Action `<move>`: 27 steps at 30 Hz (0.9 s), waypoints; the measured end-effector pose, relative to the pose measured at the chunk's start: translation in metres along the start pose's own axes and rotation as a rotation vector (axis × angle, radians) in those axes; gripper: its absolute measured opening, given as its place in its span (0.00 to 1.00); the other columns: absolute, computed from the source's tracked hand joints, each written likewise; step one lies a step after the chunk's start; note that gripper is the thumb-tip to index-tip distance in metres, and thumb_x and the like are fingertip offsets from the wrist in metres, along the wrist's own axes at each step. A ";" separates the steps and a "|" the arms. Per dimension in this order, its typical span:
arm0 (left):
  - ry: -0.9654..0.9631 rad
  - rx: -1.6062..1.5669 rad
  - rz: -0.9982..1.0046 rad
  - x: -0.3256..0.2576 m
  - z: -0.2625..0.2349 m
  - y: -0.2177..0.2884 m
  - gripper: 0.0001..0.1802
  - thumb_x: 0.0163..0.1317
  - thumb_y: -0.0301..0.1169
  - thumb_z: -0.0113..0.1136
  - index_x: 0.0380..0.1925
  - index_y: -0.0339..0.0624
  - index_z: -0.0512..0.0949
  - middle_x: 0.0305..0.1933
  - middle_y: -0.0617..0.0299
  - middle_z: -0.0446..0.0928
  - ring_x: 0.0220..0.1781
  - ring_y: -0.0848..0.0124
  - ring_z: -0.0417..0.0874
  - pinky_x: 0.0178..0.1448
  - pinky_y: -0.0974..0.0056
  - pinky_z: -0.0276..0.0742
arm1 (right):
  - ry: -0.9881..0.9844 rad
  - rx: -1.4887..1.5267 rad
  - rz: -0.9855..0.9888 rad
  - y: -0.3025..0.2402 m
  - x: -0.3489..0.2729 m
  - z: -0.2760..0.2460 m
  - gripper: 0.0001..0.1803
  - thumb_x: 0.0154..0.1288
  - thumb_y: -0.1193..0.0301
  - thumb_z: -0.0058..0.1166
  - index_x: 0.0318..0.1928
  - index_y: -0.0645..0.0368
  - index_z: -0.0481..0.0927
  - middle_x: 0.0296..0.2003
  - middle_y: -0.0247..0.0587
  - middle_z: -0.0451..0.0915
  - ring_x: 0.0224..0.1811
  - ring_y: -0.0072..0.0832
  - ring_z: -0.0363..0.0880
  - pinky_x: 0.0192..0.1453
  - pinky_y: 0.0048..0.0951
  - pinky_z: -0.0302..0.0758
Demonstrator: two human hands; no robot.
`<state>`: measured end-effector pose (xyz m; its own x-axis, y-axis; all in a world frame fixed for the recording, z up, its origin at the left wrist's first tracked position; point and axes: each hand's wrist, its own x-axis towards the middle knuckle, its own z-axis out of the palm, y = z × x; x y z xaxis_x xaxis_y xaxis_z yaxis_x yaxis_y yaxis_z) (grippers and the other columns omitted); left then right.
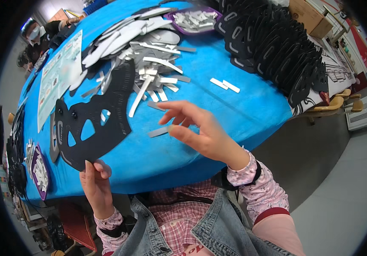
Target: Manually applying adhesive strips and components to shoe upper templates at a manufacturing table.
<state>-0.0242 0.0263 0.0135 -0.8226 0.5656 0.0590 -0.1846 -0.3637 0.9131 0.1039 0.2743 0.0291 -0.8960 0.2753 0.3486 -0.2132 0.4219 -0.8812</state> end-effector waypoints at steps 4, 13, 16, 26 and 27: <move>-0.146 0.198 -0.099 0.000 0.011 -0.002 0.13 0.66 0.34 0.53 0.38 0.32 0.75 0.32 0.55 0.79 0.29 0.67 0.80 0.35 0.64 0.75 | 0.020 0.712 0.416 -0.011 0.001 -0.002 0.17 0.65 0.68 0.55 0.50 0.66 0.73 0.32 0.40 0.79 0.28 0.20 0.77 0.26 0.18 0.72; -0.080 0.524 -0.248 0.007 0.024 0.000 0.11 0.61 0.31 0.60 0.33 0.32 0.77 0.27 0.53 0.80 0.25 0.69 0.80 0.29 0.69 0.75 | 0.030 0.323 0.552 -0.011 -0.011 -0.001 0.08 0.59 0.71 0.61 0.36 0.63 0.81 0.27 0.32 0.80 0.23 0.14 0.74 0.23 0.19 0.68; -0.094 0.623 -0.242 0.010 0.023 -0.001 0.10 0.62 0.30 0.58 0.32 0.32 0.76 0.26 0.53 0.80 0.24 0.70 0.80 0.29 0.69 0.75 | 0.006 -0.198 0.296 0.003 -0.004 -0.002 0.06 0.51 0.75 0.65 0.27 0.62 0.80 0.25 0.33 0.78 0.24 0.23 0.74 0.27 0.24 0.66; 0.010 0.587 -0.334 0.018 0.021 -0.008 0.09 0.65 0.27 0.53 0.31 0.29 0.74 0.22 0.54 0.77 0.20 0.73 0.79 0.21 0.72 0.74 | 0.018 -0.419 0.141 0.018 0.002 0.007 0.09 0.42 0.76 0.66 0.23 0.60 0.76 0.21 0.34 0.71 0.23 0.30 0.65 0.27 0.30 0.59; -0.019 0.649 -0.321 0.017 0.020 -0.008 0.08 0.65 0.26 0.53 0.31 0.29 0.73 0.22 0.54 0.77 0.20 0.74 0.78 0.20 0.73 0.74 | 0.025 -0.452 0.132 0.019 0.003 0.008 0.09 0.42 0.77 0.66 0.23 0.60 0.76 0.21 0.34 0.70 0.23 0.30 0.64 0.26 0.30 0.59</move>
<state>-0.0262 0.0536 0.0155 -0.7707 0.5857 -0.2509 -0.0543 0.3319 0.9417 0.0946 0.2762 0.0112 -0.8932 0.3699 0.2556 0.0977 0.7146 -0.6927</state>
